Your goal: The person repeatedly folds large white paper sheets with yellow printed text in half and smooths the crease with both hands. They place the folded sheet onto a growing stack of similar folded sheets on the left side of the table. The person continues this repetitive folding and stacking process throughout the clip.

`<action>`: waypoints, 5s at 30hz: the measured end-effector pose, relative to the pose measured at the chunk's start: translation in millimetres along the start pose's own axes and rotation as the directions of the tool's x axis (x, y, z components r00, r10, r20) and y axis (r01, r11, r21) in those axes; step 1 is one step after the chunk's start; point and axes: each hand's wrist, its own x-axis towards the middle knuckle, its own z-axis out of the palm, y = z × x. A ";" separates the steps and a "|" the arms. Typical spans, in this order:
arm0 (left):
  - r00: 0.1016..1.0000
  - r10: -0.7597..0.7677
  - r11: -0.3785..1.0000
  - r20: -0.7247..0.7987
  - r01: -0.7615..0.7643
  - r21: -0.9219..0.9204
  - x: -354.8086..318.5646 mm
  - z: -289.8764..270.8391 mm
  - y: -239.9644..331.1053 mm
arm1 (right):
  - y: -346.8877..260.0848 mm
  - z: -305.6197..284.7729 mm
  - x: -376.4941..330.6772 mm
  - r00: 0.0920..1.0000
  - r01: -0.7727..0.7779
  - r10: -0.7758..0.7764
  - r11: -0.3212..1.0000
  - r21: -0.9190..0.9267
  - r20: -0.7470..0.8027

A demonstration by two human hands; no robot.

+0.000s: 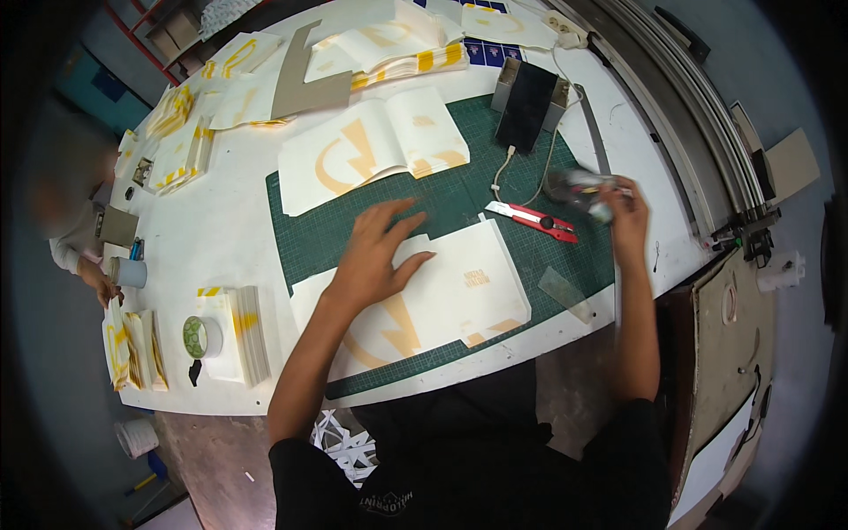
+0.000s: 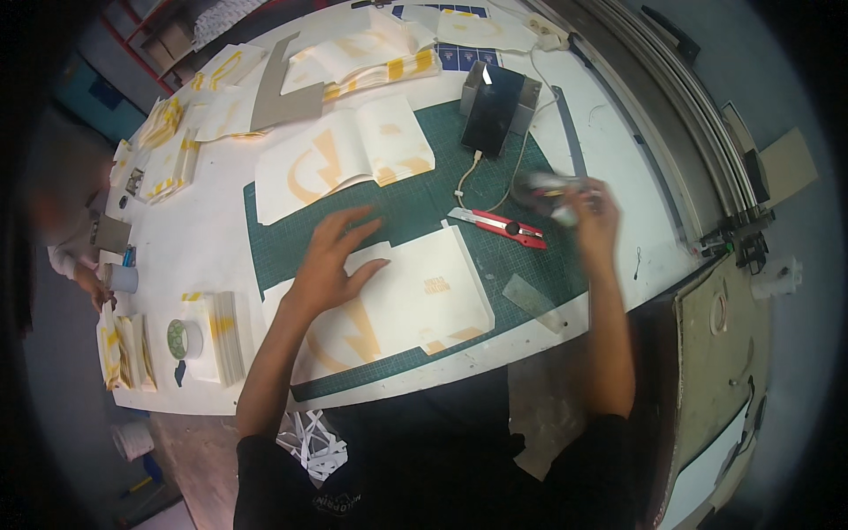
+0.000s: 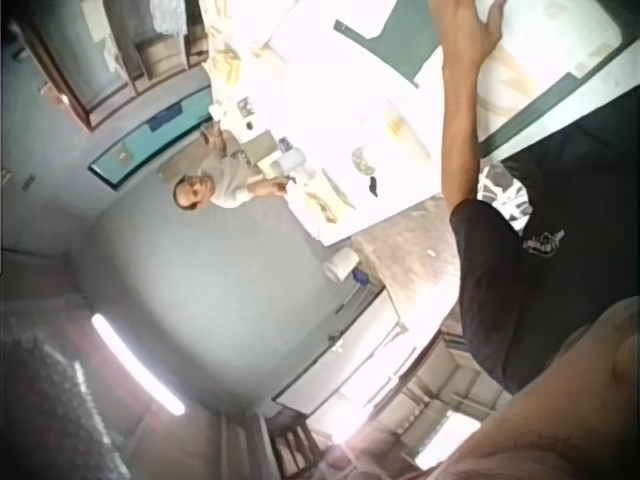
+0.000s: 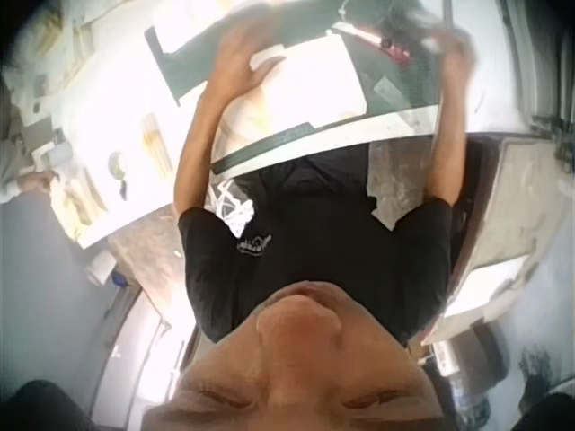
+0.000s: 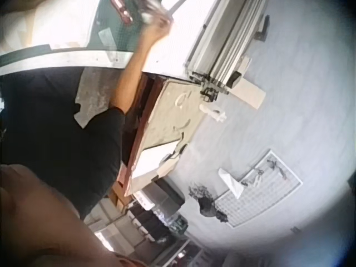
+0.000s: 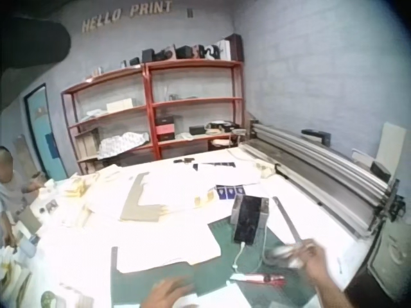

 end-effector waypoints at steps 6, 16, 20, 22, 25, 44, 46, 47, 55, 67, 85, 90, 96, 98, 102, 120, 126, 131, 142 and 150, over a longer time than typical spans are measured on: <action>0.988 -0.138 0.990 0.072 0.136 0.033 -22.3 13.3 -3.5 | 82.1 -135.3 37.9 0.912 -0.339 0.324 0.940 -0.019 -0.253; 0.993 -0.108 0.990 -0.041 0.111 0.087 -77.2 26.0 35.0 | 13.9 -23.8 -79.7 0.950 0.231 -0.312 0.751 -0.619 -0.024; 0.993 -0.095 0.994 -0.071 0.098 0.040 -85.3 37.9 34.2 | -10.6 41.1 -101.7 0.906 0.354 -0.209 0.850 -0.390 0.368; 0.991 -0.113 0.992 -0.076 0.116 0.038 -86.7 39.3 35.0 | -10.2 68.2 -90.7 0.868 0.429 -0.239 0.803 -0.414 0.435; 0.987 -0.152 0.988 -0.053 0.153 0.018 -90.8 42.4 34.2 | -17.5 100.6 -67.8 0.824 0.435 -0.124 0.765 -0.476 0.554; 0.988 -0.118 0.990 -0.095 0.125 0.070 -91.0 45.0 35.8 | -5.9 118.6 -43.6 0.697 0.625 -0.227 0.658 -0.420 0.680; 0.988 -0.128 0.988 -0.092 0.135 0.070 -91.7 44.4 35.8 | -14.7 121.5 -45.4 0.734 0.496 -0.148 0.783 -0.376 0.663; 0.987 -0.124 0.989 -0.099 0.131 0.069 -91.7 44.4 35.8 | -18.0 122.3 -47.0 0.748 0.425 -0.105 0.835 -0.350 0.656; 0.979 -0.182 0.983 -0.093 0.181 -0.026 -95.5 44.2 34.9 | -25.2 97.8 -84.2 0.814 0.157 0.188 0.839 -0.521 0.550; 0.901 -0.408 0.713 -0.145 0.216 -0.667 -111.6 43.8 12.5 | -104.0 121.9 -172.2 0.629 0.301 -0.002 0.922 -0.242 0.778; 0.810 -0.561 0.670 -0.169 0.325 -0.667 -105.0 39.9 27.9 | -49.8 152.3 -199.3 0.625 0.293 -0.182 0.956 -0.011 0.759; 0.909 -0.340 0.912 -0.240 0.257 -0.320 -102.8 38.7 17.3 | -41.0 135.2 -171.2 0.722 0.227 -0.169 0.974 0.001 0.671; 0.891 -0.358 0.923 -0.279 0.292 -0.252 -105.3 42.8 15.4 | -26.4 121.7 -148.0 0.567 0.293 -0.156 0.956 -0.021 0.809; 0.875 -0.389 0.913 -0.288 0.323 -0.251 -107.3 43.8 15.0 | -30.0 122.6 -147.4 0.556 0.288 -0.114 0.956 -0.062 0.823; 0.873 -0.387 0.911 -0.296 0.312 -0.271 -107.8 44.5 13.0 | -31.4 125.7 -149.1 0.581 0.314 -0.105 0.944 -0.104 0.807; 0.818 -0.515 0.819 -0.257 0.381 -0.428 -109.8 53.5 11.1 | -28.3 124.8 -146.6 0.532 0.390 -0.133 0.915 -0.102 0.836; 0.888 -0.425 0.883 -0.174 0.364 -0.297 -109.1 44.3 12.6 | -32.0 124.7 -144.8 0.523 0.370 -0.089 0.920 -0.131 0.848; 0.860 -0.459 0.860 -0.221 0.368 -0.355 -104.9 45.7 15.1 | -33.5 124.4 -142.5 0.509 0.353 -0.064 0.925 -0.140 0.858; 0.880 -0.426 0.893 -0.212 0.371 -0.255 -104.4 44.6 15.1 | -36.1 125.1 -142.2 0.482 0.355 -0.023 0.919 -0.171 0.876; 0.846 -0.523 0.839 -0.106 0.489 -0.239 -103.5 40.0 21.0 | -36.1 124.1 -141.9 0.467 0.357 0.009 0.913 -0.198 0.884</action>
